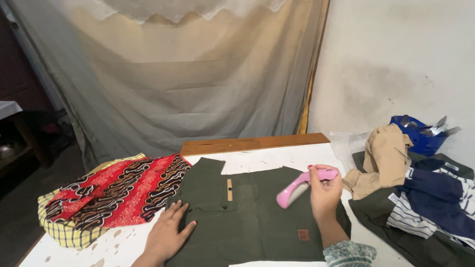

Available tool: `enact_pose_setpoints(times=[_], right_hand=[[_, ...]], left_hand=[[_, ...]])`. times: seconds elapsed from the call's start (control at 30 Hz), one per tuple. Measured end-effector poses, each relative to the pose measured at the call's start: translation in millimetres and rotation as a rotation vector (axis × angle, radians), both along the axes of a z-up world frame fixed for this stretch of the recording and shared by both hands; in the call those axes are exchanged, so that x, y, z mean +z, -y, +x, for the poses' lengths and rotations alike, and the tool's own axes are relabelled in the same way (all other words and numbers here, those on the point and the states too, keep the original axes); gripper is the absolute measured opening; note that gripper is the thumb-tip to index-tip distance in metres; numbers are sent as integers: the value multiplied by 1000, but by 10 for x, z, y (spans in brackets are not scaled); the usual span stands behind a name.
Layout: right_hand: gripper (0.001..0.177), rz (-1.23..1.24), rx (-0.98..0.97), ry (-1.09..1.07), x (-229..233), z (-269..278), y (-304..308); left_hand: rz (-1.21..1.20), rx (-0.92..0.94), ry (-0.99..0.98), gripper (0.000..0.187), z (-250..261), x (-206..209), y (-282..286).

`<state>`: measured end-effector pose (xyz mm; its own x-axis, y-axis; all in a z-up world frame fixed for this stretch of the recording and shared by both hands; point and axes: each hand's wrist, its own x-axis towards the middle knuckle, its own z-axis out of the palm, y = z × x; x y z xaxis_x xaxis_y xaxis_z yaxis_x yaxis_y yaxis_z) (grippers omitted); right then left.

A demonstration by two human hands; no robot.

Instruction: The person uses a pink lint roller to clean a dark green shirt laid flat on a table, rolling it over the fabric repeatedly. The person then picks up a pair of beige pants, lays them on the table, and rolls the lint roller over them.

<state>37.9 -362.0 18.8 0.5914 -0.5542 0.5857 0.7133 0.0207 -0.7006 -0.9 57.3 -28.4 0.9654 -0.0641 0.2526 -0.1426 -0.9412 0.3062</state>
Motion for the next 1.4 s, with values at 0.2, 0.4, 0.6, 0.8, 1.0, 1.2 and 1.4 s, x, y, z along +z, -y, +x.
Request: enact_pose_setpoints(times=[0.2, 0.4, 0.6, 0.8, 1.0, 1.2, 1.4], right_hand=[[28, -31, 85, -238, -168, 98, -173], [27, -122, -105, 27, -296, 163, 323], [29, -20, 46, -245, -394, 244, 153], [21, 256, 185, -314, -497, 406, 401], [13, 235, -79, -67, -575, 345, 1075], [22, 231, 333, -233, -626, 448, 415], [26, 286, 59, -247, -626, 495, 767]], left_hand=[[-10, 0, -7, 72, -37, 41, 10], [-24, -9, -10, 70, -36, 42, -7], [-15, 0, -1, 70, -36, 46, 24], [-25, -2, -21, 71, -67, 85, 14], [-22, -6, -25, 70, -50, 88, 21], [-8, -8, -39, 72, -20, 55, 9], [-17, -18, -29, 71, -20, 41, -10]])
